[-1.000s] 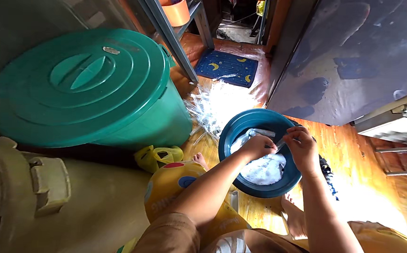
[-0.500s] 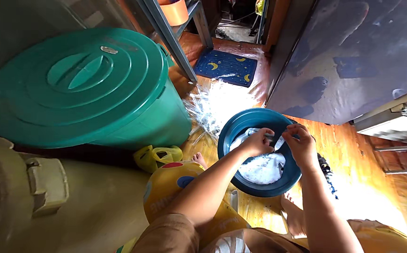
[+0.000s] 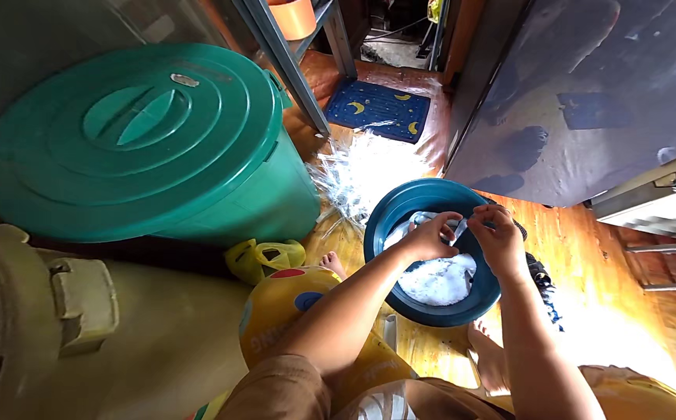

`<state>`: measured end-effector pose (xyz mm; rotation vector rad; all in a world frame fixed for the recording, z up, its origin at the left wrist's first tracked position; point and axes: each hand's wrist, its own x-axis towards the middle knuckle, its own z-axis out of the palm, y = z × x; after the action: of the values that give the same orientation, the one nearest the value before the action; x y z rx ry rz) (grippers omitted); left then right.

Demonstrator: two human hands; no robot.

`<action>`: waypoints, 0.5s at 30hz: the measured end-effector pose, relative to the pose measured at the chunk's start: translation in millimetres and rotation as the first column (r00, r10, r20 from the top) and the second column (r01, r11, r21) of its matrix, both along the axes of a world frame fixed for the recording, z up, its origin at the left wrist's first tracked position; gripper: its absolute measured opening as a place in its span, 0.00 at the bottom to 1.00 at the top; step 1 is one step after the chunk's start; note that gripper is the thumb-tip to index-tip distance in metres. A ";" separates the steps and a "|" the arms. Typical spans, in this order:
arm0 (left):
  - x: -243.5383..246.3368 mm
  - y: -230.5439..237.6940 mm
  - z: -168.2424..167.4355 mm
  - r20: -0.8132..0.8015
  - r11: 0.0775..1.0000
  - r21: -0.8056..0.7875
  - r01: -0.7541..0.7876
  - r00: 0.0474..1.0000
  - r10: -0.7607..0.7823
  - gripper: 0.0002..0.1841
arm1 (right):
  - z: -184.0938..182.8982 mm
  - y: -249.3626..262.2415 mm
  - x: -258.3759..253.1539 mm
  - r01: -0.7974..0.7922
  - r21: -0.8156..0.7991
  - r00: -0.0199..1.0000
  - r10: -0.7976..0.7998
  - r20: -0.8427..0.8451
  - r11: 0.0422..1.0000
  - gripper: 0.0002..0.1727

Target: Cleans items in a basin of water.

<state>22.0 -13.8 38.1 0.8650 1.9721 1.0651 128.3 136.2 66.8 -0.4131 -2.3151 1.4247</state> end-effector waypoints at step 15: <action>3.9 0.0 0.6 -0.275 0.989 0.123 0.078 0.961 -0.042 0.17 | -0.9 -0.4 -1.7 -0.028 0.080 0.999 0.030 -0.024 0.996 0.06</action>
<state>25.9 -13.9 38.7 1.1906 2.0998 1.0996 126.6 135.7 65.9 -0.3386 -2.3579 1.3373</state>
